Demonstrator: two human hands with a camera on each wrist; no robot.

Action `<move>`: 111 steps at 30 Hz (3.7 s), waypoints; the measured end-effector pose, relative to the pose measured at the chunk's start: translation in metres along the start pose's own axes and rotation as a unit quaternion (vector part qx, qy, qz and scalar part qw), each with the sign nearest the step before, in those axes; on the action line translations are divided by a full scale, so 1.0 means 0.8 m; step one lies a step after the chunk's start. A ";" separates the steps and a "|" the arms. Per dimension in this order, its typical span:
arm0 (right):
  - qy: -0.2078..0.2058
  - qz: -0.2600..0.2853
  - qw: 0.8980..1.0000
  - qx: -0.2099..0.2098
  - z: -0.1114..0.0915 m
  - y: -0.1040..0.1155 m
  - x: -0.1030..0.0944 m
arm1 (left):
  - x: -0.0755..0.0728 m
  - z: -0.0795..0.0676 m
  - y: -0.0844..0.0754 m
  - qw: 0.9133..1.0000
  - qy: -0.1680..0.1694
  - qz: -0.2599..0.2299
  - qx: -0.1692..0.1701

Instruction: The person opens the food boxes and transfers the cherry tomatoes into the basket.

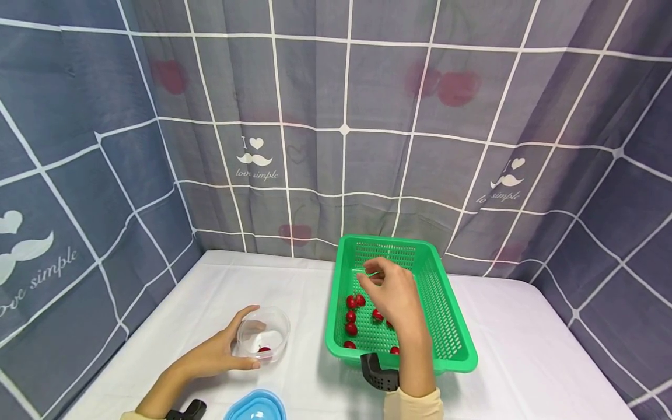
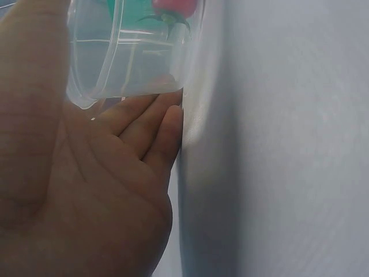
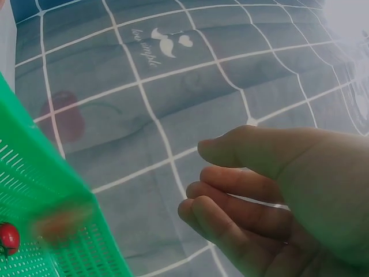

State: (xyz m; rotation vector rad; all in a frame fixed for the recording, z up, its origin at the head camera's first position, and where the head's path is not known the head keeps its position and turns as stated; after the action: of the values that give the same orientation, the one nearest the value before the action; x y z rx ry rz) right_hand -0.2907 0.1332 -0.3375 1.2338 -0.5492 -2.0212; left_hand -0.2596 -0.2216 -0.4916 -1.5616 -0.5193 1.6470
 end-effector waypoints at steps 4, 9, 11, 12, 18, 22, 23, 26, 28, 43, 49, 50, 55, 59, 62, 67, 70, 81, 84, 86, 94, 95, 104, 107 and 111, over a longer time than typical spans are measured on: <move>0.002 -0.003 1.000 -0.003 0.000 0.001 0.000 | 0.000 0.000 0.000 1.000 0.001 0.001 -0.002; 0.003 0.000 1.000 -0.005 -0.001 0.004 0.000 | 0.000 0.000 -0.001 1.000 0.000 -0.001 -0.002; 0.004 0.000 1.000 -0.007 -0.001 0.006 0.002 | -0.001 0.000 -0.001 1.000 -0.001 -0.002 -0.002; 0.006 0.001 1.000 -0.007 -0.001 0.007 0.003 | -0.001 0.000 -0.002 1.000 -0.001 -0.001 -0.002; 0.016 -0.006 1.000 -0.012 -0.003 0.018 0.015 | -0.001 0.000 -0.002 1.000 -0.003 -0.004 -0.003; 0.026 0.001 0.999 -0.018 -0.004 0.025 0.025 | -0.001 -0.001 -0.001 1.000 -0.002 -0.008 -0.003; 0.029 0.005 0.999 -0.018 -0.005 0.027 0.028 | -0.001 -0.001 -0.001 1.000 -0.001 -0.009 -0.003; 0.034 0.013 0.999 -0.022 -0.007 0.031 0.034 | -0.001 -0.001 -0.001 1.000 0.002 -0.010 -0.005; 0.036 0.019 0.999 -0.024 -0.008 0.035 0.038 | 0.000 -0.001 -0.001 1.000 0.003 -0.010 -0.006; 0.076 0.043 0.994 -0.064 -0.015 0.061 0.083 | -0.001 -0.001 -0.002 1.000 0.004 -0.003 -0.008; 0.104 0.046 0.987 -0.116 -0.022 0.072 0.108 | 0.000 -0.001 -0.002 1.000 0.005 -0.002 -0.011; 0.109 0.044 0.985 -0.125 -0.023 0.074 0.113 | 0.000 -0.001 -0.002 1.000 0.005 -0.002 -0.012; 0.129 0.021 0.979 -0.159 -0.032 0.082 0.141 | 0.000 -0.002 -0.001 1.000 0.007 -0.006 -0.014; 0.146 0.007 0.974 -0.170 -0.038 0.085 0.159 | -0.001 -0.002 -0.001 1.000 0.008 -0.008 -0.013; 0.159 0.001 0.973 -0.167 -0.042 0.085 0.170 | -0.001 -0.002 -0.002 1.000 0.009 -0.009 -0.014; 0.179 -0.008 0.969 -0.169 -0.049 0.084 0.191 | -0.002 -0.002 -0.003 1.000 0.011 -0.004 -0.022; 0.193 -0.007 0.967 -0.168 -0.055 0.084 0.204 | -0.002 -0.002 -0.004 1.000 0.012 -0.004 -0.025; 0.224 -0.074 0.953 -0.190 -0.071 0.089 0.228 | -0.003 -0.003 -0.006 1.000 0.017 -0.010 -0.016; 0.230 -0.109 0.944 -0.209 -0.076 0.092 0.232 | -0.003 -0.003 -0.006 1.000 0.019 -0.015 -0.016; 0.231 -0.125 0.941 -0.215 -0.080 0.093 0.234 | -0.002 -0.003 -0.006 1.000 0.019 -0.015 -0.017; 0.230 -0.137 0.937 -0.224 -0.088 0.098 0.238 | -0.001 -0.004 -0.004 0.999 0.021 -0.019 -0.019; 0.232 -0.136 0.936 -0.227 -0.089 0.098 0.238 | -0.001 -0.003 -0.004 0.999 0.022 -0.021 -0.017; 0.256 -0.123 0.925 -0.254 -0.096 0.099 0.250 | -0.001 -0.001 -0.005 0.999 0.026 -0.019 -0.005; 0.260 -0.133 0.922 -0.255 -0.097 0.099 0.251 | -0.001 -0.001 -0.004 0.999 0.026 -0.020 -0.005; 0.265 -0.151 0.915 -0.262 -0.098 0.100 0.254 | 0.000 -0.002 -0.001 0.999 0.026 -0.024 -0.004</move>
State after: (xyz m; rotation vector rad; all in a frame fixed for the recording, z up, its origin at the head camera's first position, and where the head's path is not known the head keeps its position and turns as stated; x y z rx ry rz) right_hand -0.2559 -0.0712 -0.4415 1.4870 0.4462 -1.7759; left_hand -0.2576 -0.2212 -0.4911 -1.5818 -0.5322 1.5663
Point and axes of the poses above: each hand's wrist, its own z-axis towards the middle knuckle, its own x-axis out of the palm, y = z × x, the point moved 5 cm from there along z, towards the middle knuckle, and after that the axes turned 9 degrees about -y, right-handed, at the moved point
